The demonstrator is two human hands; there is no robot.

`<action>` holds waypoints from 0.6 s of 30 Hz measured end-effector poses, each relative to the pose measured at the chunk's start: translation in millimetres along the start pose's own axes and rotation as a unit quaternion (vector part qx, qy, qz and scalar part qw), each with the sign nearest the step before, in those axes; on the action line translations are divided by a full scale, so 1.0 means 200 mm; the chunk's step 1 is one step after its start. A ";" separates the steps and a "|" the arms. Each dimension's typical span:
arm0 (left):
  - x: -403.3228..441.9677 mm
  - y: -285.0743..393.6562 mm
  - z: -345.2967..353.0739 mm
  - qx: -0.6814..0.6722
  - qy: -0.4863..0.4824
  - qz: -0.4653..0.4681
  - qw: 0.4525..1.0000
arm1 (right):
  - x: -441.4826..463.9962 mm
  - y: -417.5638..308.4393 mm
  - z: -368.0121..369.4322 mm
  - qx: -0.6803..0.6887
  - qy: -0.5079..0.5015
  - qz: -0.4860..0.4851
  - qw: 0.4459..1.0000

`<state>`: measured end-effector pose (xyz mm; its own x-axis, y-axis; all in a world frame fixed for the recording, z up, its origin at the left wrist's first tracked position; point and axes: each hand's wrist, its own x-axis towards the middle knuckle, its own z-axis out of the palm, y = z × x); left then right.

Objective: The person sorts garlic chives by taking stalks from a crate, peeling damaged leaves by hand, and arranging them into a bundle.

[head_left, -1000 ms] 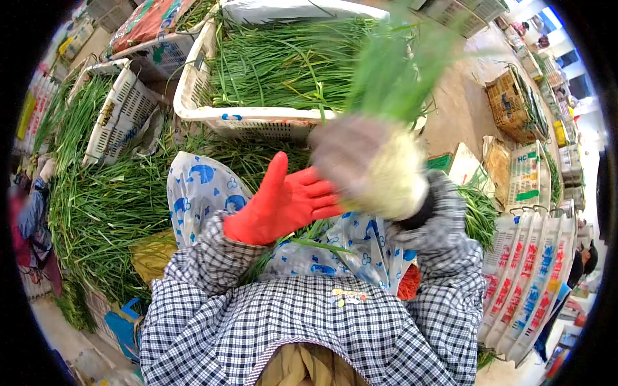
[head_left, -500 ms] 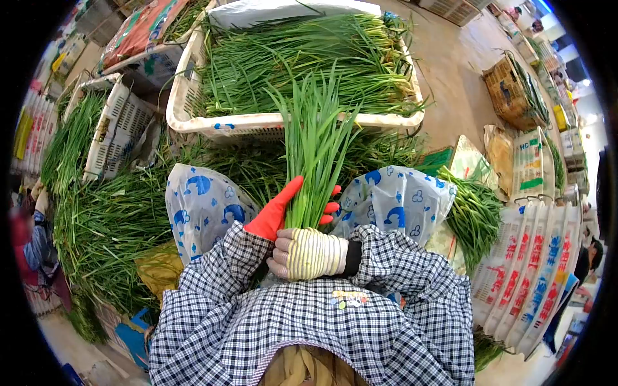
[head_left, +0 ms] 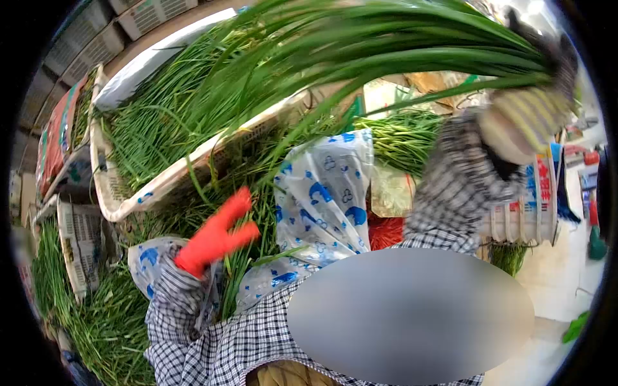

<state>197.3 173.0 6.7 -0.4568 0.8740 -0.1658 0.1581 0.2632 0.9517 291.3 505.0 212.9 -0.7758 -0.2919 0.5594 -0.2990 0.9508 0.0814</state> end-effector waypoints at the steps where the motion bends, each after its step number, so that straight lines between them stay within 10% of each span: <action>1: -0.04 0.01 0.02 0.173 -0.120 0.002 0.978 | -0.06 0.14 -0.09 -0.056 0.004 0.045 0.997; 5: -0.08 -0.28 0.09 0.361 -0.268 -0.129 0.884 | -0.31 0.55 -0.42 -0.227 0.032 0.156 0.961; 11: 0.12 -0.45 -0.47 0.533 -0.179 -0.004 0.827 | -0.58 0.89 -0.60 -0.349 0.106 0.189 0.912; 12: 0.18 -0.39 -0.54 0.563 -0.175 -0.107 0.801 | -0.61 0.90 -0.57 -0.351 0.117 0.181 0.911; 15: 0.07 -0.70 -0.83 0.676 -0.197 0.058 0.708 | -0.74 0.88 -0.28 -0.301 0.121 0.176 0.930; 18: 0.14 -0.43 -0.65 0.549 -0.329 -0.284 0.714 | -0.89 0.73 0.19 -0.130 0.041 0.275 0.952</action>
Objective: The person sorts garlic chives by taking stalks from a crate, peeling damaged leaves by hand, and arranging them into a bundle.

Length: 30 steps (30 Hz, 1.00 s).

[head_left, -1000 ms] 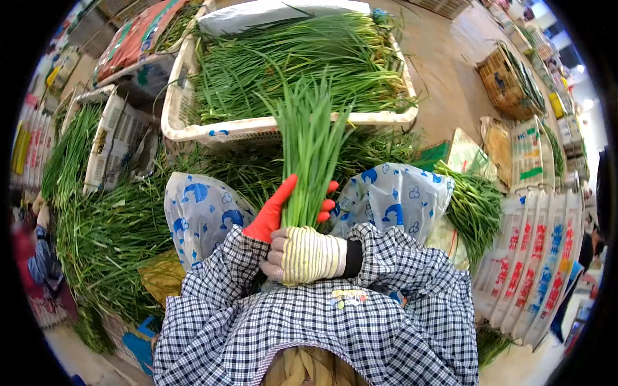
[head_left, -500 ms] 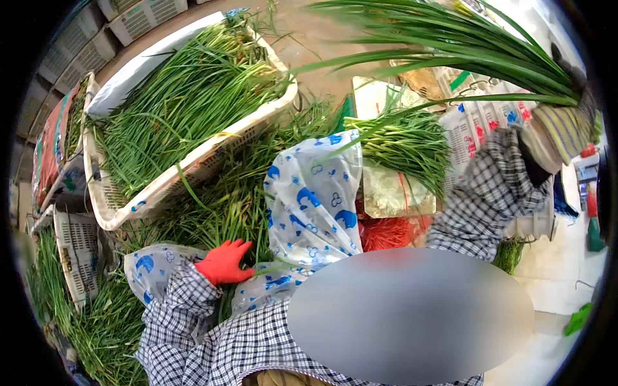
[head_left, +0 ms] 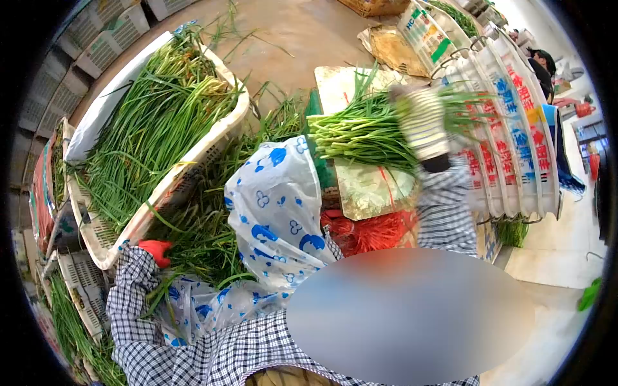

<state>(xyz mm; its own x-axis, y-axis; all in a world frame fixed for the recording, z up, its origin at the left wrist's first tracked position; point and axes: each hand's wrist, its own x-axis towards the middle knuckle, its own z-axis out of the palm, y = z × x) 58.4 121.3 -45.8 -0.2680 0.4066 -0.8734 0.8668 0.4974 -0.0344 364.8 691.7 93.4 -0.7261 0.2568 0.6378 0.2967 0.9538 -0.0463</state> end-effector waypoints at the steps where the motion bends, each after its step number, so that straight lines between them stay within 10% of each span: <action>1: 0.01 0.04 -0.03 -0.091 -0.060 0.028 0.994 | -0.07 -0.10 0.10 0.052 -0.033 0.014 0.998; 4: -0.15 0.30 -0.33 -0.213 0.109 0.175 0.955 | -0.17 -0.21 0.39 0.036 -0.201 0.029 0.978; 14: -0.18 0.98 -1.47 -0.494 0.421 0.311 0.694 | -0.12 -0.32 0.31 0.092 -0.244 -0.006 0.965; 20: 0.14 1.26 -1.73 -0.338 0.380 0.321 0.799 | -0.24 0.00 0.10 -0.029 -0.316 -0.035 0.948; 26: 0.83 1.52 -1.72 -0.265 0.362 0.474 0.757 | -0.30 0.11 0.28 0.024 -0.320 -0.050 0.946; 30: 0.84 1.63 -1.81 -0.303 0.244 0.369 0.844 | -0.20 0.06 0.30 -0.005 -0.365 -0.139 0.921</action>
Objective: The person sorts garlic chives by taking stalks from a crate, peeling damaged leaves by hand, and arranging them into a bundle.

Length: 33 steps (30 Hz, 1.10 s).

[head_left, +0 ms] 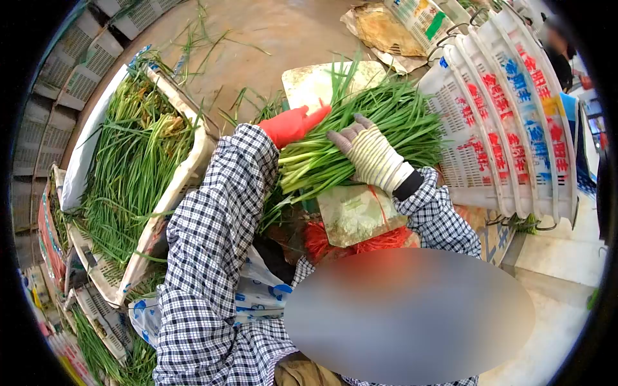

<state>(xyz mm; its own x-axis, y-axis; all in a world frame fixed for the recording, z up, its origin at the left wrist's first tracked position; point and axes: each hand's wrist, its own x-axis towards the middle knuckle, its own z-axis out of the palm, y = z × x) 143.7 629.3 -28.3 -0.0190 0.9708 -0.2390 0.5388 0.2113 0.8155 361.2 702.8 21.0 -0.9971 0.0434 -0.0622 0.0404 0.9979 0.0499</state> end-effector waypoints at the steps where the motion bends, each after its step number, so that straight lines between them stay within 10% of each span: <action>1: -0.01 0.08 -0.03 0.042 -0.058 -0.071 0.995 | 0.02 0.01 0.01 0.002 0.000 0.001 1.000; 9: 0.06 0.32 0.07 0.265 -0.228 -0.071 0.934 | 0.07 0.08 -0.03 -0.018 -0.099 0.103 0.990; 15: -0.01 0.20 0.24 0.321 0.064 0.028 0.945 | -0.09 -0.03 0.12 -0.094 0.079 0.107 0.987; 23: -0.05 0.18 0.15 0.097 -0.037 0.083 0.991 | 0.04 0.11 0.22 -0.080 0.217 0.047 0.972; 33: -0.06 0.26 0.26 0.259 0.025 -0.010 0.966 | -0.03 0.05 0.18 -0.029 0.132 0.128 0.983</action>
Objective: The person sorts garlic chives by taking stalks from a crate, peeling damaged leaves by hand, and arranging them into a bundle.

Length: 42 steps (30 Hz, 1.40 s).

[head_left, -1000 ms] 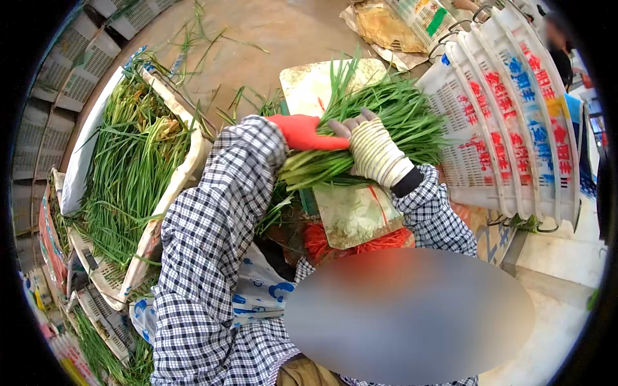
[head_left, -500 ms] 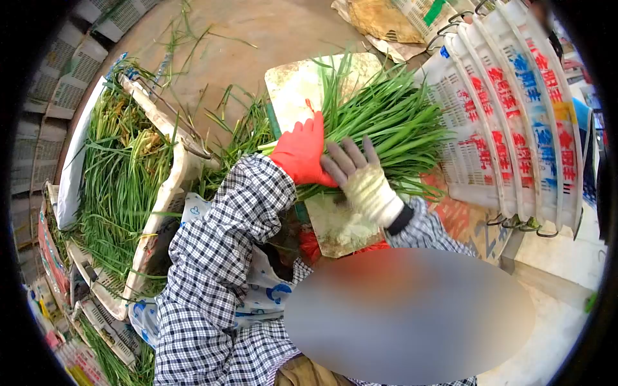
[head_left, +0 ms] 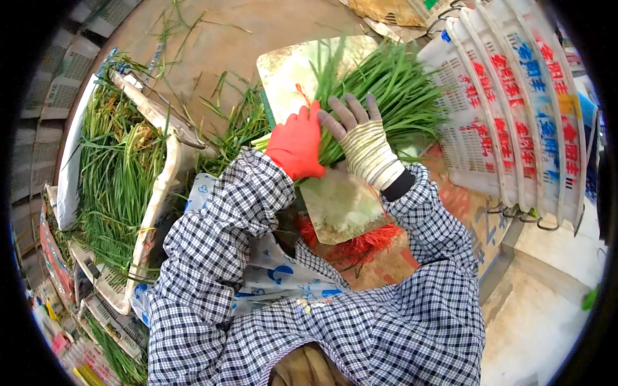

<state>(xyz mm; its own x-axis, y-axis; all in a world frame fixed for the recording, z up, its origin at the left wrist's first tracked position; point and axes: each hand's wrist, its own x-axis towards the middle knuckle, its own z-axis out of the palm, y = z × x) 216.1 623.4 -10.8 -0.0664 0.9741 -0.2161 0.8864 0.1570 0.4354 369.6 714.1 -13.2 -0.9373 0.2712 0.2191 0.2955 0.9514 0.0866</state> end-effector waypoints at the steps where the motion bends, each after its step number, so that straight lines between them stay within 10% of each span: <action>1: -0.01 0.00 0.01 0.009 0.016 0.004 1.000 | -0.02 -0.02 -0.07 0.009 0.004 0.009 1.000; 6: 0.01 -0.02 0.00 -0.006 -0.011 -0.004 1.000 | -0.50 -0.05 -0.07 0.136 0.155 0.079 0.975; 13: 0.05 -0.05 -0.04 0.000 -0.069 -0.005 0.998 | -0.59 -0.15 0.09 0.073 -0.230 0.327 0.914; 16: 0.04 -0.05 -0.06 0.003 -0.083 -0.008 0.997 | -0.49 -0.23 0.04 0.061 -0.071 0.304 0.948; 20: 0.05 -0.06 -0.05 0.010 -0.087 -0.003 0.996 | -0.32 -0.44 -0.07 0.266 -0.155 0.389 0.868; 23: 0.04 -0.05 -0.09 0.004 -0.117 -0.006 0.993 | -0.30 -0.52 0.20 0.259 -0.023 0.235 0.937; 25: 0.04 -0.05 -0.09 0.007 -0.117 -0.007 0.993 | -0.19 -0.56 0.18 0.407 -0.169 0.437 0.784; 26: 0.03 -0.05 -0.09 0.008 -0.118 -0.011 0.993 | -0.18 -0.60 0.22 0.405 -0.170 0.437 0.785; 28: 0.02 -0.02 -0.10 0.009 -0.117 -0.021 0.993 | -0.11 -0.65 0.19 0.599 -0.061 0.546 0.582; 34: 0.03 0.02 -0.07 0.023 -0.107 -0.046 0.993 | -0.27 -0.72 0.71 0.544 -0.018 0.455 0.705; 39: 0.01 0.02 -0.05 0.010 -0.079 -0.053 0.995 | -0.27 -0.79 0.64 0.156 -0.207 0.169 0.951; 41: 0.00 0.02 -0.03 0.015 -0.064 -0.057 0.996 | -0.32 -0.69 0.50 0.523 -0.150 0.353 0.761; 42: 0.00 0.03 -0.02 0.018 -0.045 -0.057 0.997 | -0.31 -0.61 0.26 0.429 -0.139 0.356 0.818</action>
<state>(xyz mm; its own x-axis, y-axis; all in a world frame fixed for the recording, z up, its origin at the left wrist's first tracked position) 218.7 625.4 -4.4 -0.1282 0.9315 -0.3405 0.8916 0.2586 0.3718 383.1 588.7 -87.2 -0.6246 0.7111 -0.3227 0.6585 0.2574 -0.7072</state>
